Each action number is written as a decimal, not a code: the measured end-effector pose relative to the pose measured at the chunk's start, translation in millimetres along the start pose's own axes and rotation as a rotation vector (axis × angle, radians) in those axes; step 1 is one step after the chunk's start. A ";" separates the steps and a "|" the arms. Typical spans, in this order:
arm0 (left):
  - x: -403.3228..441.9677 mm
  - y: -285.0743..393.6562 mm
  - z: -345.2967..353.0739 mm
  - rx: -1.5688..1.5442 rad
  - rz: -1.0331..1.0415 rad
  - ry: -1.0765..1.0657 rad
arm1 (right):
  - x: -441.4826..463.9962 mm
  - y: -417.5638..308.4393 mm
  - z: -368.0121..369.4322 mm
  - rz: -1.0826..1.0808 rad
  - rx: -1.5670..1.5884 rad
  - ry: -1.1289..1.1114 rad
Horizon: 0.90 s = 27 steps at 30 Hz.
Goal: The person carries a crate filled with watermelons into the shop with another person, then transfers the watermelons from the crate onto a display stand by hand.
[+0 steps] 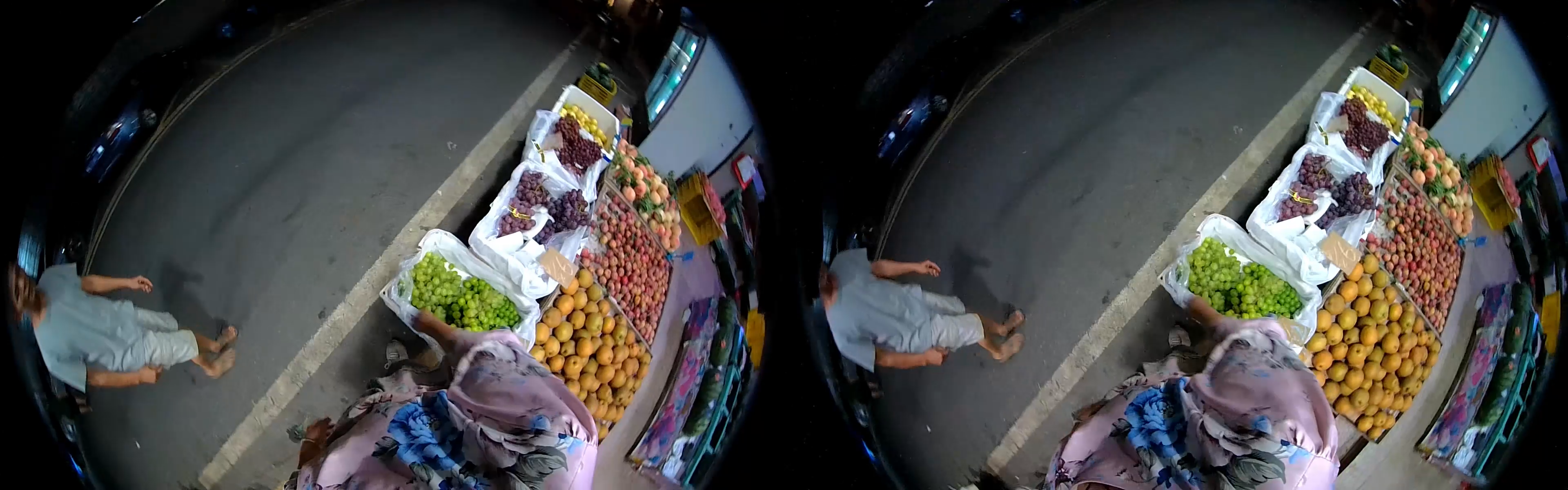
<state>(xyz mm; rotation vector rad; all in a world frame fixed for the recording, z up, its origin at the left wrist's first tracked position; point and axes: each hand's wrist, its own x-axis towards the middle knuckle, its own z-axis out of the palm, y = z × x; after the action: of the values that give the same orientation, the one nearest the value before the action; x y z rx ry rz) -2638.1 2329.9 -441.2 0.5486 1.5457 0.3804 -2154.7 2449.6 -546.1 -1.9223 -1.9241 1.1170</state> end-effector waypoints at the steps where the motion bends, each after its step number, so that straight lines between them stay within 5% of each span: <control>1: -0.2 12.6 -5.1 0.009 -0.051 0.020 | 47.0 -43.5 -27.9 -0.038 0.127 0.058; 3: 18.5 53.8 -14.6 0.027 -0.124 0.040 | 124.4 -125.7 -87.6 -0.070 0.468 0.115; 4: 33.8 77.9 -18.8 0.041 -0.142 0.046 | 123.4 -189.7 -148.5 0.122 0.670 0.077; 5: 49.6 103.8 -22.2 0.057 -0.159 0.048 | 162.7 -199.6 -145.4 -0.055 0.446 0.291; 7: 87.0 159.5 -25.7 0.100 -0.183 0.045 | 193.2 -230.0 -184.5 -0.115 0.550 0.234; 11: 166.5 267.8 -30.9 0.213 -0.190 0.009 | 282.9 -140.2 -141.8 -0.275 0.377 0.235; 12: 187.7 297.9 -32.1 0.250 -0.180 -0.011 | 270.7 -127.4 -150.5 0.128 0.417 0.147; 14: 230.9 365.0 -21.8 0.314 -0.164 -0.065 | 300.4 50.1 -30.4 -0.332 -0.151 0.389; 15: 252.9 395.3 -13.5 0.350 -0.169 -0.091 | 213.5 12.4 -97.8 0.106 -0.303 0.171; 17: 303.5 464.1 6.2 0.449 -0.166 -0.156 | 150.2 62.2 -77.5 1.139 0.306 0.374; 18: 327.4 498.8 24.1 0.506 -0.173 -0.195 | 109.6 63.2 -94.1 1.214 0.281 0.302; 19: 354.1 536.5 44.6 0.554 -0.192 -0.245 | 79.8 41.6 -120.2 1.366 0.302 0.462; 20: 377.5 571.6 63.8 0.591 -0.223 -0.297 | 59.8 30.2 -147.2 1.386 0.317 0.461; 21: 413.6 599.5 78.8 0.560 -0.249 -0.324 | 36.5 89.1 -88.5 1.168 -0.035 0.397; 22: 453.7 623.3 95.9 0.525 -0.276 -0.348 | 10.6 64.4 -119.8 0.764 -0.337 0.267; 23: 469.7 639.8 124.6 0.533 -0.273 -0.362 | 6.7 61.9 -112.5 0.791 -0.419 0.504; 24: 487.9 656.0 156.2 0.518 -0.145 -0.321 | 3.9 47.9 -121.7 0.865 -0.392 0.317; 26: 510.1 700.6 238.0 0.484 0.114 -0.235 | 9.2 69.5 -68.8 1.065 0.549 0.582; 27: 515.0 720.9 277.5 0.465 0.246 -0.192 | 27.9 71.7 -59.8 1.069 0.554 0.598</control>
<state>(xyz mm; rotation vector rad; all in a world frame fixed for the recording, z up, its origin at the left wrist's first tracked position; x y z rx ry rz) -2281.4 3186.0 -484.6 1.1122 1.3845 0.1433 -2066.0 2487.5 -559.4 -2.4929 -0.1715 0.9103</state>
